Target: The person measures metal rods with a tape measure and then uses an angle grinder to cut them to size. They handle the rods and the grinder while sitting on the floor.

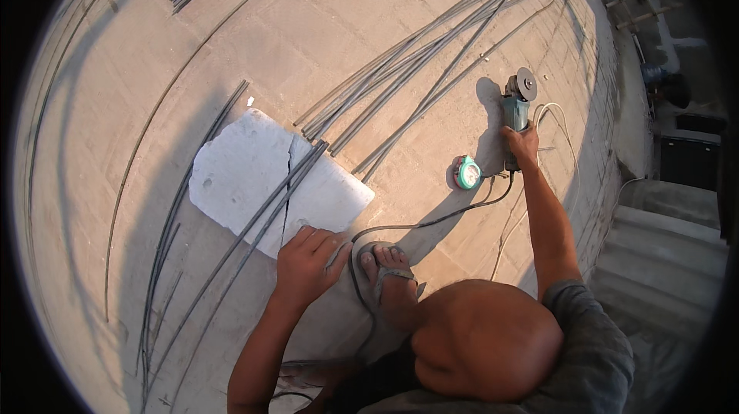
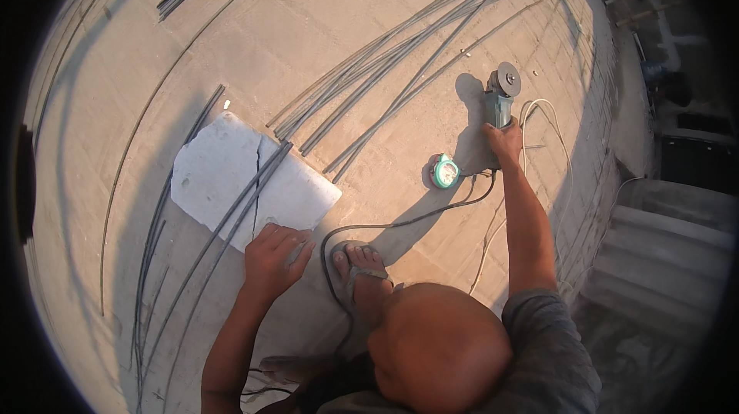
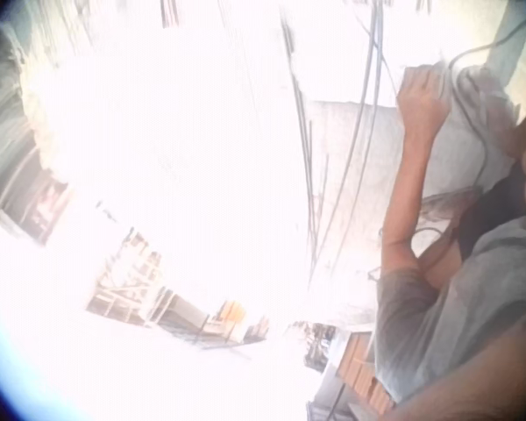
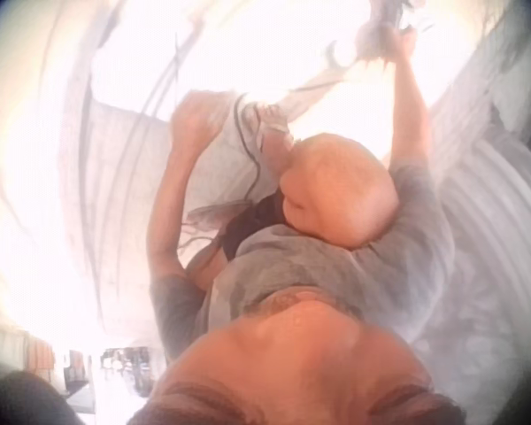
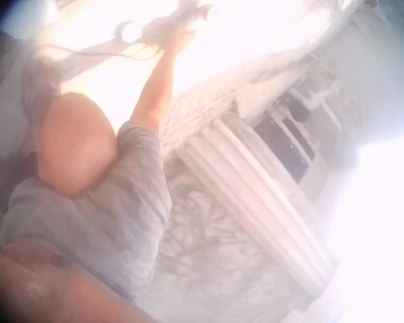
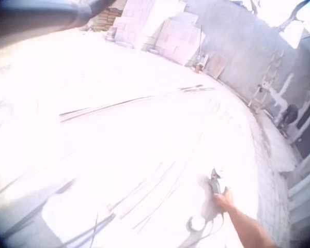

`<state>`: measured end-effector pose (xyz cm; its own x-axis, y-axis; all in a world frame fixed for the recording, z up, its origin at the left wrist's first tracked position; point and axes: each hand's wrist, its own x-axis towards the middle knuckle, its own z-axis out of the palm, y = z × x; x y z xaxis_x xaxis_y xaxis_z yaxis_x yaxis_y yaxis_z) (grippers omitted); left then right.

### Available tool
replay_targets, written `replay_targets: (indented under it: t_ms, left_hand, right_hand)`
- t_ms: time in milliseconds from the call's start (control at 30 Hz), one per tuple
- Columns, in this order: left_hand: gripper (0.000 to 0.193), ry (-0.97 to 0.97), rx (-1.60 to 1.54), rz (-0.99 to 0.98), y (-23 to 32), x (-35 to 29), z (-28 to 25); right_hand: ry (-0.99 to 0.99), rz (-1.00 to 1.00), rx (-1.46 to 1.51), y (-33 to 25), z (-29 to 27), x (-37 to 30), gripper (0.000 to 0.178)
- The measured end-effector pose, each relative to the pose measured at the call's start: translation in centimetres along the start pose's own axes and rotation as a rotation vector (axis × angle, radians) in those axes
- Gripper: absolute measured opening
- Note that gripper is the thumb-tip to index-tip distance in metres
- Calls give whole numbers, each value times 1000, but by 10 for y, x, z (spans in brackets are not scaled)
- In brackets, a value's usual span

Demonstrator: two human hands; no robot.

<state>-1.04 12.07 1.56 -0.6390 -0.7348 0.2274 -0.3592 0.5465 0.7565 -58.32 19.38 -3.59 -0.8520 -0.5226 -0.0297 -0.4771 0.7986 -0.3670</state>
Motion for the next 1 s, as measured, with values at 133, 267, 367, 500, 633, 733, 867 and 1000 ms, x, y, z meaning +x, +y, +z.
replay_targets:
  t_ms: [133,267,367,500,633,733,867,1000]
  left_hand:
    - [21,-124,33,92,-11,12,15]
    - [24,-204,71,151,-24,23,30]
    - [25,-247,123,176,-33,29,36]
    - [29,-311,201,179,-35,29,35]
    - [32,-355,277,173,-31,27,34]
    - [33,-386,307,164,-32,30,33]
    - [31,-381,325,143,-30,30,34]
    - [28,-387,287,102,-24,37,33]
  right_hand:
    - [42,-57,-94,-8,16,-3,73]
    - [27,126,-88,-27,19,-13,75]
    - [45,183,-137,-33,20,-12,79]
    - [65,149,-190,-25,25,-15,83]
    - [41,170,-175,-30,26,-20,82]
    - [28,200,-156,-38,21,-22,79]
    - [57,134,-136,-44,21,-23,76]
    - [33,166,-76,-57,15,-24,72]
